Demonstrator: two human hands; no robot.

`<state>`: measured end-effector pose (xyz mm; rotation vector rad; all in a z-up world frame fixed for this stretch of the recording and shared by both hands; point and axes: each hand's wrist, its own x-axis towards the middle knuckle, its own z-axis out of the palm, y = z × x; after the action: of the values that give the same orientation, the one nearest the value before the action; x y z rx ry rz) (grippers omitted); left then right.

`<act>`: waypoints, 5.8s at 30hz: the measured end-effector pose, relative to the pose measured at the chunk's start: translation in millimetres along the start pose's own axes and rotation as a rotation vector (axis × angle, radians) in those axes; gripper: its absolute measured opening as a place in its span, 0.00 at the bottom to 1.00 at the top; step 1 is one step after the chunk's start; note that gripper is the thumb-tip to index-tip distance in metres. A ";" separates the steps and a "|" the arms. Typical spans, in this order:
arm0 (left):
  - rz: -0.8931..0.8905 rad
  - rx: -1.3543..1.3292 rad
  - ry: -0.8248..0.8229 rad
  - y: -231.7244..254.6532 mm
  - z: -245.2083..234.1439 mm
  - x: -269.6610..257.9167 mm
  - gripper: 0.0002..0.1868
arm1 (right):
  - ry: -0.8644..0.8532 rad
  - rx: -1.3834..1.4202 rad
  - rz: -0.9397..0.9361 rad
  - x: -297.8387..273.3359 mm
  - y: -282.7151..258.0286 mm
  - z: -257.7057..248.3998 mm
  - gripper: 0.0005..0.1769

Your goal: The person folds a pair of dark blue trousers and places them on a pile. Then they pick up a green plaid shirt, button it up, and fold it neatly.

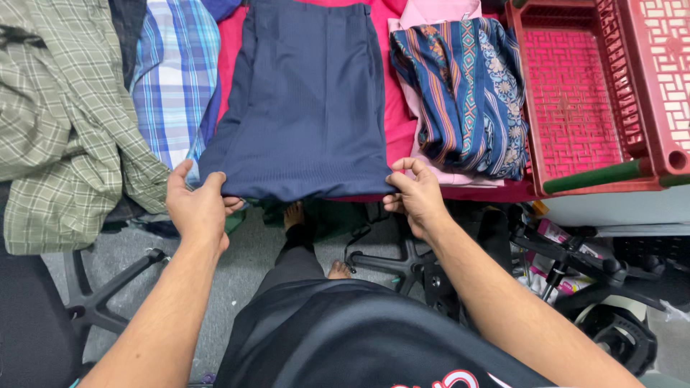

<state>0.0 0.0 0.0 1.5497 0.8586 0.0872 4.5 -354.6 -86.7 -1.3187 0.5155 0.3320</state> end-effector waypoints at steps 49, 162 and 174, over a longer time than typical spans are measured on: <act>1.248 0.848 -0.494 101.1 175.1 237.7 0.31 | 0.440 -1.231 -0.701 208.1 -130.9 151.8 0.21; -0.099 0.480 -1.075 27.4 265.6 -28.4 0.54 | 0.865 -1.108 -0.017 39.1 -157.7 -112.5 0.38; -0.025 0.625 -0.931 27.0 256.1 -55.9 0.42 | 0.970 -0.420 0.044 -9.5 -114.3 -100.1 0.35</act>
<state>107.1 -240.8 -3.4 1.8698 0.1404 -0.9316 38.0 -477.3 -3.1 -1.8501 1.3362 -0.2139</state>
